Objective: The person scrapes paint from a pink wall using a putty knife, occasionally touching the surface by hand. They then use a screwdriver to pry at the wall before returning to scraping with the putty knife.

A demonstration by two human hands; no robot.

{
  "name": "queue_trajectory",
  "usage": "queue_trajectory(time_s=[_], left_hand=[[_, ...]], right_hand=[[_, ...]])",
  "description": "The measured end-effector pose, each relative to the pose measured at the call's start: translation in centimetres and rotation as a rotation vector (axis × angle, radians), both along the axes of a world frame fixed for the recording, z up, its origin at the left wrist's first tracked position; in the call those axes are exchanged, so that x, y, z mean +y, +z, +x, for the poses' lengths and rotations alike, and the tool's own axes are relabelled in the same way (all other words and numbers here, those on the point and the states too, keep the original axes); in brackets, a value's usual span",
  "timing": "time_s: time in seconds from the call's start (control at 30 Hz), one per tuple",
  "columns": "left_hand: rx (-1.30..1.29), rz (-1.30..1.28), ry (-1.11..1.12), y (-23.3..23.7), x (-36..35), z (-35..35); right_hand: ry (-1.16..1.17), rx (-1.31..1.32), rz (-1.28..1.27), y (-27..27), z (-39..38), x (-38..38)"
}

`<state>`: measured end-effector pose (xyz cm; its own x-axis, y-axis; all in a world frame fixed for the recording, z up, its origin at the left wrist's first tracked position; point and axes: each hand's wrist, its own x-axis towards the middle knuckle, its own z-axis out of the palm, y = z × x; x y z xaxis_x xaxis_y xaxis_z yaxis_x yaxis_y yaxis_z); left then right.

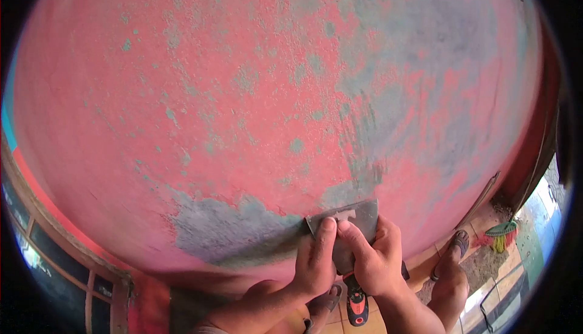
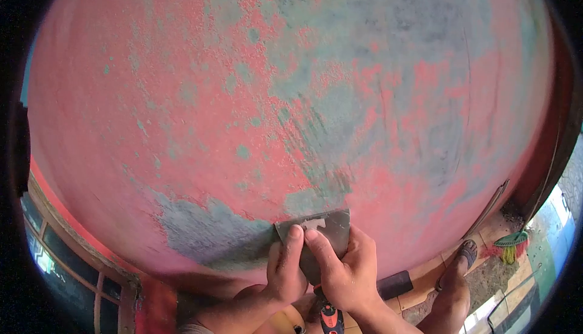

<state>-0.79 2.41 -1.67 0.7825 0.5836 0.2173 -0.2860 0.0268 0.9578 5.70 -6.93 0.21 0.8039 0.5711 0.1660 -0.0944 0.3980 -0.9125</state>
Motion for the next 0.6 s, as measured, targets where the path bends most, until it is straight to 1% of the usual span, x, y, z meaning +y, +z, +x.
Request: queue_trajectory(time_s=[0.07,0.1,0.2,0.3,0.4,0.6], left_hand=[[0.009,0.05,-0.009,-0.9,0.1,0.0],[0.02,-0.022,-0.084,-0.2,0.2,-0.3],[-0.015,-0.039,-0.096,-0.2,0.1,-0.4],[-0.014,-0.119,-0.071,0.2,-0.3,-0.2],[-0.007,-0.034,-0.096,0.5,0.1,-0.3],[0.024,-0.072,-0.083,0.9,0.0,-0.4]], right_hand=[[0.007,0.013,-0.014,0.0,-0.1,-0.2],[0.011,0.019,-0.023,0.0,-0.1,-0.3],[-0.016,-0.015,-0.035,-0.4,-0.3,-0.3],[-0.015,0.051,-0.015,0.0,-0.5,-0.2],[-0.012,0.094,-0.019,-0.1,-0.5,-0.1],[-0.037,0.087,-0.003,-0.1,-0.8,0.0]])
